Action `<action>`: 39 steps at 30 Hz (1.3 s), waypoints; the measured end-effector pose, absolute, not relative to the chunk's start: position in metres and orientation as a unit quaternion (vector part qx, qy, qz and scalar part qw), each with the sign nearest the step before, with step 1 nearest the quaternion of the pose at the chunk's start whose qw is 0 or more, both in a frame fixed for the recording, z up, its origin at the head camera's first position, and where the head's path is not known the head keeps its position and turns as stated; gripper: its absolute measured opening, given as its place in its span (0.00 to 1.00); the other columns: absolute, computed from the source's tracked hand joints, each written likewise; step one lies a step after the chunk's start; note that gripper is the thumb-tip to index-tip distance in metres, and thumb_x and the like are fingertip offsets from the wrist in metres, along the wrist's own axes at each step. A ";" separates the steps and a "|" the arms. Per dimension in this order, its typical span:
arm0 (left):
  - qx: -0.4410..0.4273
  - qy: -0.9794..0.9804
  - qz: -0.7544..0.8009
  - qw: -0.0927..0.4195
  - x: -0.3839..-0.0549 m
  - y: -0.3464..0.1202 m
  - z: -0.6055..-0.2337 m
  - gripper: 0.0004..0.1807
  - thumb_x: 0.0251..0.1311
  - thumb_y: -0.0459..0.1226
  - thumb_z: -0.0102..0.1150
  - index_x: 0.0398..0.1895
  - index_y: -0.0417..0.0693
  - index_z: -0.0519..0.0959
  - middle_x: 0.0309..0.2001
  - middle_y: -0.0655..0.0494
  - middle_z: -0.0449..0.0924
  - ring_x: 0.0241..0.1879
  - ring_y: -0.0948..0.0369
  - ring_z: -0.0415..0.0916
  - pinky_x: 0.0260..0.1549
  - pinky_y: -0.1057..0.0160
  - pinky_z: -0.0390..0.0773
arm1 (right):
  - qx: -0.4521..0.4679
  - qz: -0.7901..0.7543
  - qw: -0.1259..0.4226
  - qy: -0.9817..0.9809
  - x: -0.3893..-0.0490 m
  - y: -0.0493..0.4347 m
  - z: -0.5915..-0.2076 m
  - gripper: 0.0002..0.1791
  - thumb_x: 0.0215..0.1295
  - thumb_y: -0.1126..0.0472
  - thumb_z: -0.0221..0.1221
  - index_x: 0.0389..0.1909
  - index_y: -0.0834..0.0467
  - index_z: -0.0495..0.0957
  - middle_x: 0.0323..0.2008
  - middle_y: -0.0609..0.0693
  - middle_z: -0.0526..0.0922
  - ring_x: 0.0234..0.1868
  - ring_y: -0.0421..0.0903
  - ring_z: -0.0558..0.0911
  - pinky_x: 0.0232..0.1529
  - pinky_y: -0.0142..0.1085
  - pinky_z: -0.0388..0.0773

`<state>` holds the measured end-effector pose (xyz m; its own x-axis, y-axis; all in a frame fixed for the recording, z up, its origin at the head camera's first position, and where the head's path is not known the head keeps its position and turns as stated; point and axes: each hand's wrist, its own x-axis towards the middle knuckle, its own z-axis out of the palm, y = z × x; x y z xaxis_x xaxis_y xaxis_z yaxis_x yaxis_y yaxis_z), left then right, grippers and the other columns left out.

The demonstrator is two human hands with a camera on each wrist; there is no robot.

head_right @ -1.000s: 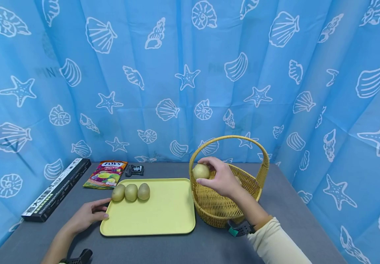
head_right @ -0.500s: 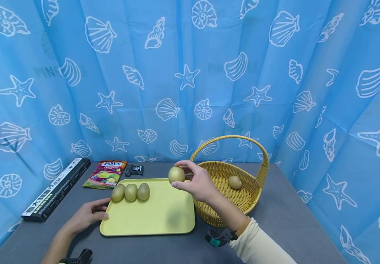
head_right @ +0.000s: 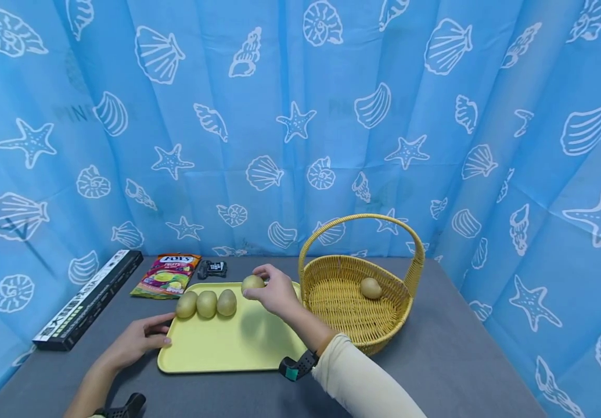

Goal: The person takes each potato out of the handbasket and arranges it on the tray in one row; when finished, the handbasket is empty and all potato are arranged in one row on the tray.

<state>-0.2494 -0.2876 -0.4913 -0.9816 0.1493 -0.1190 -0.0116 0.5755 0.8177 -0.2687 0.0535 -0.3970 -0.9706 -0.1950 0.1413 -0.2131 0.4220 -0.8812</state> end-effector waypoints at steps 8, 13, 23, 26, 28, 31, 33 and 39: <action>0.048 0.883 0.457 0.089 -0.249 -0.285 -0.489 0.37 0.55 0.41 0.69 0.67 0.38 0.69 0.49 0.48 0.80 0.49 0.51 0.76 0.50 0.45 0.73 | 0.093 0.460 -0.012 -0.883 -0.299 0.038 -0.442 0.29 0.50 0.60 0.72 0.55 0.60 0.76 0.45 0.56 0.80 0.42 0.51 0.79 0.41 0.45 0.76; 0.055 0.881 0.460 0.089 -0.248 -0.284 -0.487 0.36 0.55 0.40 0.69 0.67 0.37 0.69 0.49 0.47 0.80 0.49 0.51 0.76 0.49 0.46 0.74 | 0.119 0.444 -0.021 -0.888 -0.305 0.034 -0.454 0.33 0.51 0.63 0.71 0.59 0.60 0.73 0.47 0.57 0.79 0.45 0.53 0.79 0.45 0.47 0.76; 0.049 0.884 0.455 0.090 -0.250 -0.283 -0.485 0.37 0.55 0.40 0.69 0.67 0.37 0.69 0.49 0.47 0.80 0.49 0.51 0.76 0.50 0.46 0.74 | 0.178 0.411 -0.012 -0.894 -0.305 0.031 -0.465 0.33 0.52 0.66 0.70 0.61 0.60 0.72 0.53 0.59 0.78 0.52 0.55 0.78 0.49 0.46 0.75; 0.050 0.887 0.452 0.088 -0.250 -0.283 -0.486 0.36 0.55 0.40 0.69 0.67 0.37 0.69 0.49 0.47 0.80 0.49 0.51 0.76 0.49 0.46 0.74 | 0.182 0.414 -0.004 -0.892 -0.303 0.031 -0.466 0.34 0.52 0.66 0.70 0.62 0.60 0.71 0.58 0.60 0.75 0.56 0.58 0.76 0.53 0.48 0.74; 0.045 0.887 0.451 0.087 -0.250 -0.283 -0.486 0.36 0.55 0.40 0.69 0.67 0.38 0.69 0.49 0.47 0.80 0.49 0.51 0.76 0.50 0.46 0.74 | 0.181 0.414 0.002 -0.892 -0.300 0.032 -0.464 0.35 0.52 0.66 0.71 0.63 0.60 0.71 0.61 0.60 0.73 0.59 0.59 0.74 0.56 0.50 0.72; 0.044 0.887 0.450 0.089 -0.250 -0.283 -0.486 0.36 0.55 0.40 0.69 0.67 0.38 0.69 0.49 0.47 0.80 0.50 0.51 0.76 0.50 0.45 0.73 | 0.177 0.422 0.010 -0.889 -0.293 0.035 -0.457 0.36 0.52 0.64 0.71 0.65 0.59 0.70 0.63 0.58 0.72 0.61 0.60 0.72 0.58 0.51 0.70; 0.042 0.887 0.451 0.090 -0.249 -0.283 -0.486 0.36 0.55 0.40 0.69 0.67 0.38 0.69 0.49 0.47 0.80 0.50 0.51 0.76 0.51 0.44 0.73 | 0.180 0.432 0.014 -0.883 -0.286 0.039 -0.449 0.36 0.53 0.64 0.70 0.65 0.59 0.70 0.63 0.57 0.72 0.61 0.60 0.71 0.58 0.52 0.69; 0.033 0.888 0.450 0.089 -0.249 -0.286 -0.488 0.37 0.54 0.42 0.70 0.67 0.39 0.70 0.50 0.47 0.80 0.51 0.50 0.76 0.52 0.43 0.72 | 0.254 0.471 -0.007 -0.845 -0.267 0.056 -0.422 0.31 0.58 0.66 0.66 0.63 0.64 0.69 0.61 0.60 0.72 0.59 0.62 0.73 0.57 0.53 0.71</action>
<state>-0.2491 -0.2859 -0.4884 -0.9821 0.1383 -0.1281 -0.0214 0.5936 0.8045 -0.2668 0.0555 -0.4218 -0.8707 -0.4360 0.2275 -0.4228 0.4275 -0.7990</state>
